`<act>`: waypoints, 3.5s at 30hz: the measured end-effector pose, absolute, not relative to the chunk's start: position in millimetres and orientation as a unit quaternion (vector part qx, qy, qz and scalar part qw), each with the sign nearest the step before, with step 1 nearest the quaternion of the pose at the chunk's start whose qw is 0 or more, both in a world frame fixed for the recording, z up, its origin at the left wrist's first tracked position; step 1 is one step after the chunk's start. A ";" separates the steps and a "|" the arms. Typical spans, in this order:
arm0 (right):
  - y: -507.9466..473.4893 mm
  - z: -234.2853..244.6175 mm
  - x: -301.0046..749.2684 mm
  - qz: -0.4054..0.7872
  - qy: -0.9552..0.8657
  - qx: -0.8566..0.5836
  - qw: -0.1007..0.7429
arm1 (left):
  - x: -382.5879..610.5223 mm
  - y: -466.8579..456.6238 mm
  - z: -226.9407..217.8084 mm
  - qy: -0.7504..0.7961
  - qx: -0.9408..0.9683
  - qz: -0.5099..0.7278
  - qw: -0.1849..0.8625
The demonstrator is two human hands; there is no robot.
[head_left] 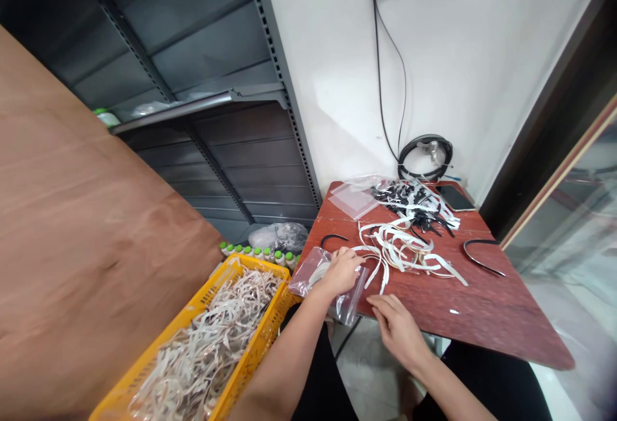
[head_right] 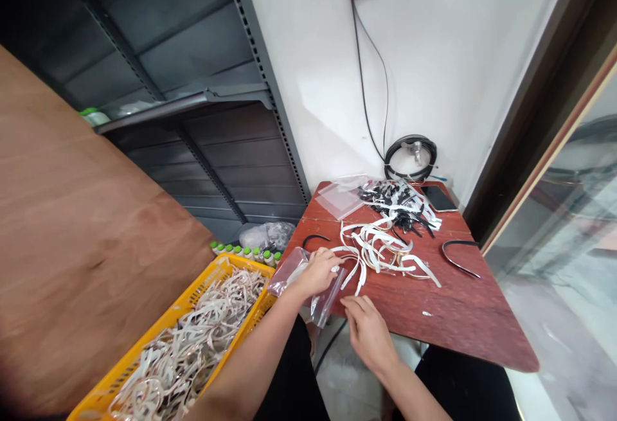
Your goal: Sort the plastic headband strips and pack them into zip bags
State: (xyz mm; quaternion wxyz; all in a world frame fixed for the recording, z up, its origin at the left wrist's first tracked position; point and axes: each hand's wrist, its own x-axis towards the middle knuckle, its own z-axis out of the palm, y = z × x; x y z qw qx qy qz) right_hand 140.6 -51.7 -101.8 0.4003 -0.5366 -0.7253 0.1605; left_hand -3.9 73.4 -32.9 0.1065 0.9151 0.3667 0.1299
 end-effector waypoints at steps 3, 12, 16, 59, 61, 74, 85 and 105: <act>-52.7 -107.3 142.7 0.151 -0.723 -0.537 0.407 | -6.4 72.4 -34.6 0.374 0.916 0.111 0.091; -51.9 -110.4 141.0 0.144 -0.724 -0.547 0.395 | -9.2 68.7 -33.7 0.394 0.915 0.068 0.047; -52.4 -112.8 140.7 0.131 -0.725 -0.546 0.399 | -6.3 72.2 -35.7 0.400 0.914 0.058 0.037; 8.2 -42.8 106.9 0.315 -0.667 -0.506 0.446 | -40.5 24.5 12.0 0.490 0.792 0.333 0.147; 4.2 -41.5 104.9 0.319 -0.676 -0.504 0.433 | -44.9 21.9 15.1 0.493 0.778 0.356 0.159; -42.6 -61.2 112.1 0.362 -0.690 -0.510 0.365 | -93.8 5.0 20.5 0.548 0.606 0.542 0.197; -38.4 -12.4 120.0 0.392 -0.634 -0.453 0.489 | -87.4 -24.7 25.2 0.536 0.547 0.587 0.263; -55.5 -37.0 116.6 0.375 -0.692 -0.489 0.375 | -76.4 -71.3 -7.3 0.471 0.521 0.496 0.511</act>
